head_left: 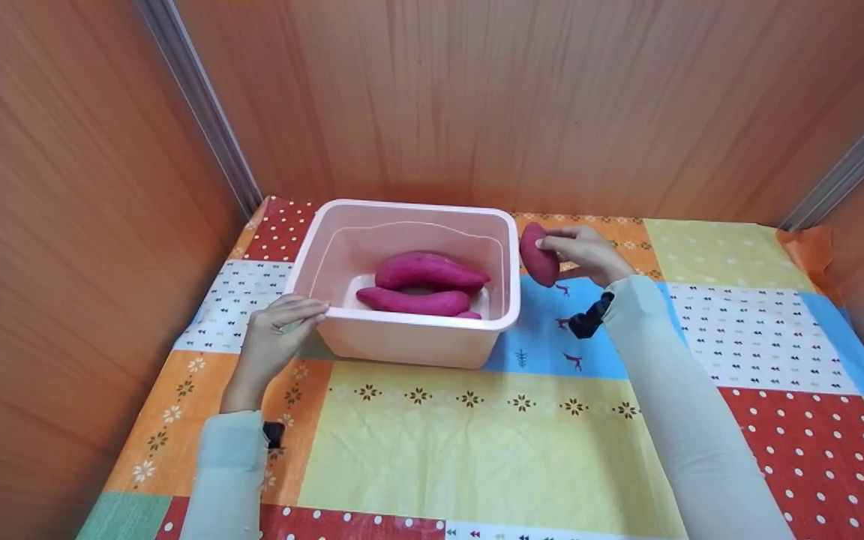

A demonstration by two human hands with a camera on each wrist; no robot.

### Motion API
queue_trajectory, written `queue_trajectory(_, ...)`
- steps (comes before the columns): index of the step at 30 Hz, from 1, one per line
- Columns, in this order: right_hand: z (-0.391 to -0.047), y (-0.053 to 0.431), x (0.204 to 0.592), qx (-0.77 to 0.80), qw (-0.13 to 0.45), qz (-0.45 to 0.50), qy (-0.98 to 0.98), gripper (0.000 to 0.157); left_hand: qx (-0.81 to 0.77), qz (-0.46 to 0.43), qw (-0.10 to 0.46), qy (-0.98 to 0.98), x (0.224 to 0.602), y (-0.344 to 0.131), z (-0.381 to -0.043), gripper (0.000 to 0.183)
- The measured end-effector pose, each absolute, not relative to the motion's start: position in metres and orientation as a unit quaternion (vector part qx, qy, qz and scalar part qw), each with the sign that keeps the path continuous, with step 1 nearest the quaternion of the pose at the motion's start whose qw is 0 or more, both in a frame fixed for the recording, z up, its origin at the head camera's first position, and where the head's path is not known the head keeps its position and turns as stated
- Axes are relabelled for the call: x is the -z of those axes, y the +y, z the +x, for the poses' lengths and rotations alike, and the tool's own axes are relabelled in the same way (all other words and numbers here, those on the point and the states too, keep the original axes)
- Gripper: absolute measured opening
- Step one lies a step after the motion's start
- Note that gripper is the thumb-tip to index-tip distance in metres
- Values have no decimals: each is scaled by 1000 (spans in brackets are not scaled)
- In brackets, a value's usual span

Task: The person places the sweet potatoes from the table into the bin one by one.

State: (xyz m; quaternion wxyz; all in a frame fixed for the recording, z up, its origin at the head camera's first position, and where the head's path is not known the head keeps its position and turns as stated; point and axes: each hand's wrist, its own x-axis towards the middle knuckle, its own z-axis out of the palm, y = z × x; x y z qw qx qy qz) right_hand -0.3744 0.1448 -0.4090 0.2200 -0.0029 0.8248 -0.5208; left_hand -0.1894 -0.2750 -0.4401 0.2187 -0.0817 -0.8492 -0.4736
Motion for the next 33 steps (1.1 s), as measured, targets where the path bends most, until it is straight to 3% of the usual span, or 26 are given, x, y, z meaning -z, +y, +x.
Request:
queue_trajectory(7,-376,145,399,526,207,-19,824,70,475,-94,226,-846,460,-286,-201,21)
queue_trajectory(16,-378,139,387,517,198,-32,832,70,470,-94,239,-845,453,-280,-197,20)
queue_trajectory(33,-379,132,365,506,197,-52,838,69,482,-93,207,-846,461,-288,-201,22)
